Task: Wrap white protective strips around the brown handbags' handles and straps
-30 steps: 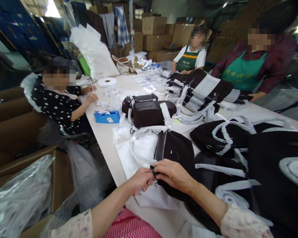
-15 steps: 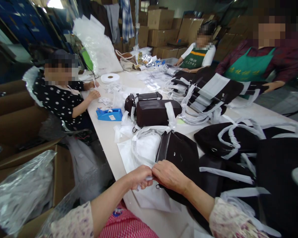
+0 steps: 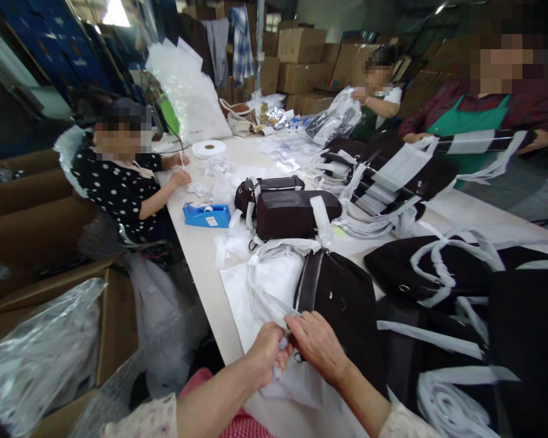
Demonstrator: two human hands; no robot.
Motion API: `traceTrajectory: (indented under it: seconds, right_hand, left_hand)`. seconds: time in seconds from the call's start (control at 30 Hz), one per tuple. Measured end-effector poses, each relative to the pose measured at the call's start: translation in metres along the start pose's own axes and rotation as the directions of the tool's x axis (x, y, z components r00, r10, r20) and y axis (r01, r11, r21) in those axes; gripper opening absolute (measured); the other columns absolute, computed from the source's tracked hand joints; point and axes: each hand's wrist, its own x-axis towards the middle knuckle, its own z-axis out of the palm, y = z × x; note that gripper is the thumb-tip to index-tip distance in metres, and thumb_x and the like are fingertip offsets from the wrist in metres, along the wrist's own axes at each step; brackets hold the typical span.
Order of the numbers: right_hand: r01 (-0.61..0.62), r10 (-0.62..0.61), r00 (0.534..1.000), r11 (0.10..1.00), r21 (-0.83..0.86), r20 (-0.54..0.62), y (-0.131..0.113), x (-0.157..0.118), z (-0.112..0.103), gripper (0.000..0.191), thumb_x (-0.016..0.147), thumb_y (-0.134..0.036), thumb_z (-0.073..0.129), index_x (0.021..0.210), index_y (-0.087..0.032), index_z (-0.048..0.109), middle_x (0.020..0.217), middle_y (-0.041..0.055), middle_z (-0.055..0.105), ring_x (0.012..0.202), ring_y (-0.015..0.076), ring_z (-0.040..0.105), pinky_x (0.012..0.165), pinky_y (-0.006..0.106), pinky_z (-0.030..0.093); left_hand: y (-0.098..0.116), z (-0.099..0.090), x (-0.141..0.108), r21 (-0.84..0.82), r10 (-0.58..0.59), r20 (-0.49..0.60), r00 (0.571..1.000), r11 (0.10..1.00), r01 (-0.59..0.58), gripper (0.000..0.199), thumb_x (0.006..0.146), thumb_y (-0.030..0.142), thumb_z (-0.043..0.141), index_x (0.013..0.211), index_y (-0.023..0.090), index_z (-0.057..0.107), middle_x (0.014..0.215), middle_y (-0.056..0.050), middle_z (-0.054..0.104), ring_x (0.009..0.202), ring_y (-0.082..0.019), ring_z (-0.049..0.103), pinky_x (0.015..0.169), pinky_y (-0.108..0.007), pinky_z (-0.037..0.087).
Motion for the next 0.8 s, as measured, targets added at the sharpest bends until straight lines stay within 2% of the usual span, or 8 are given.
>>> traceTrajectory:
  seconds: [0.07, 0.2, 0.33, 0.43, 0.57, 0.63, 0.73, 0.8]
  right_hand:
    - [-0.075, 0.075, 0.996, 0.997, 0.005, -0.049, -0.001, -0.008, -0.001, 0.019, 0.089, -0.008, 0.043, 0.101, -0.017, 0.056, 0.076, 0.0041, 0.062, 0.067, 0.0191, 0.050, 0.065, 0.034, 0.032]
    - [-0.122, 0.122, 0.988, 0.992, 0.014, -0.096, -0.003, -0.018, 0.000, 0.018, 0.091, -0.010, 0.042, 0.101, -0.015, 0.056, 0.081, 0.0066, 0.064, 0.070, 0.0195, 0.050, 0.066, 0.034, 0.033]
    - [-0.118, 0.118, 0.984, 0.993, 0.010, -0.133, -0.007, -0.019, 0.004, 0.020, 0.093, -0.010, 0.039, 0.103, -0.014, 0.055, 0.082, 0.0071, 0.063, 0.071, 0.0199, 0.050, 0.066, 0.033, 0.033]
    - [-0.112, 0.111, 0.985, 0.994, -0.001, -0.132, -0.010, -0.019, 0.007, 0.022, 0.093, -0.010, 0.035, 0.099, -0.014, 0.057, 0.081, 0.0068, 0.062, 0.069, 0.0195, 0.049, 0.065, 0.033, 0.033]
    - [-0.088, 0.088, 0.994, 0.996, -0.010, -0.064, -0.011, -0.017, 0.008, 0.022, 0.094, -0.015, 0.040, 0.081, -0.019, 0.058, 0.071, 0.0037, 0.057, 0.065, 0.0194, 0.046, 0.061, 0.034, 0.031]
    - [-0.076, 0.076, 0.997, 0.997, 0.009, -0.018, -0.009, -0.015, 0.006, 0.020, 0.092, -0.015, 0.044, 0.079, -0.020, 0.058, 0.070, 0.0025, 0.057, 0.064, 0.0193, 0.047, 0.061, 0.033, 0.033]
    - [-0.107, 0.106, 0.994, 0.994, 0.036, 0.030, -0.006, -0.013, -0.003, 0.015, 0.088, -0.012, 0.050, 0.096, -0.018, 0.061, 0.082, 0.0044, 0.063, 0.071, 0.0198, 0.054, 0.065, 0.032, 0.040]
    - [-0.133, 0.126, 0.988, 0.988, 0.075, 0.089, -0.003, -0.017, -0.012, 0.025, 0.086, -0.013, 0.054, 0.110, -0.017, 0.059, 0.100, 0.0082, 0.065, 0.083, 0.0214, 0.059, 0.071, 0.033, 0.045]
  left_hand:
    - [-0.007, 0.003, -0.004, -0.034, 0.063, -0.007, 0.998, 0.997, -0.063, 0.003, 0.071, 0.018, 0.044, 0.075, 0.018, 0.045, 0.047, 0.005, 0.045, 0.036, -0.004, 0.024, 0.041, -0.018, 0.012]
    - [-0.022, 0.008, -0.007, -0.176, 0.165, -0.006, 0.986, 0.971, -0.163, 0.021, 0.072, 0.023, 0.049, 0.092, 0.019, 0.046, 0.048, 0.006, 0.047, 0.037, -0.004, 0.026, 0.043, -0.019, 0.012]
    - [-0.031, 0.011, -0.006, -0.271, 0.207, -0.053, 0.977, 0.939, -0.214, 0.021, 0.073, 0.028, 0.053, 0.090, 0.018, 0.044, 0.049, 0.008, 0.042, 0.039, -0.004, 0.026, 0.044, -0.019, 0.013]
    - [-0.034, 0.011, -0.005, -0.259, 0.196, -0.089, 0.976, 0.942, -0.213, 0.019, 0.075, 0.028, 0.053, 0.089, 0.018, 0.044, 0.051, 0.007, 0.045, 0.039, -0.003, 0.028, 0.045, -0.019, 0.014]
    - [-0.034, 0.007, -0.003, -0.173, 0.194, -0.079, 0.978, 0.963, -0.205, 0.015, 0.076, 0.028, 0.054, 0.084, 0.019, 0.045, 0.051, 0.006, 0.047, 0.038, -0.004, 0.028, 0.045, -0.020, 0.015]
    - [-0.033, 0.004, 0.000, -0.136, 0.169, -0.061, 0.984, 0.975, -0.176, 0.017, 0.075, 0.030, 0.057, 0.080, 0.019, 0.044, 0.051, 0.006, 0.048, 0.038, -0.004, 0.029, 0.045, -0.020, 0.015]
    - [-0.035, -0.002, 0.004, -0.090, 0.133, -0.021, 0.991, 0.987, -0.135, 0.022, 0.074, 0.033, 0.061, 0.077, 0.019, 0.045, 0.055, 0.003, 0.054, 0.038, -0.004, 0.033, 0.044, -0.020, 0.016]
    - [-0.038, -0.006, 0.006, -0.066, 0.121, 0.005, 0.993, 0.990, -0.121, 0.020, 0.075, 0.033, 0.059, 0.079, 0.018, 0.046, 0.057, 0.001, 0.057, 0.039, -0.005, 0.036, 0.043, -0.021, 0.017]
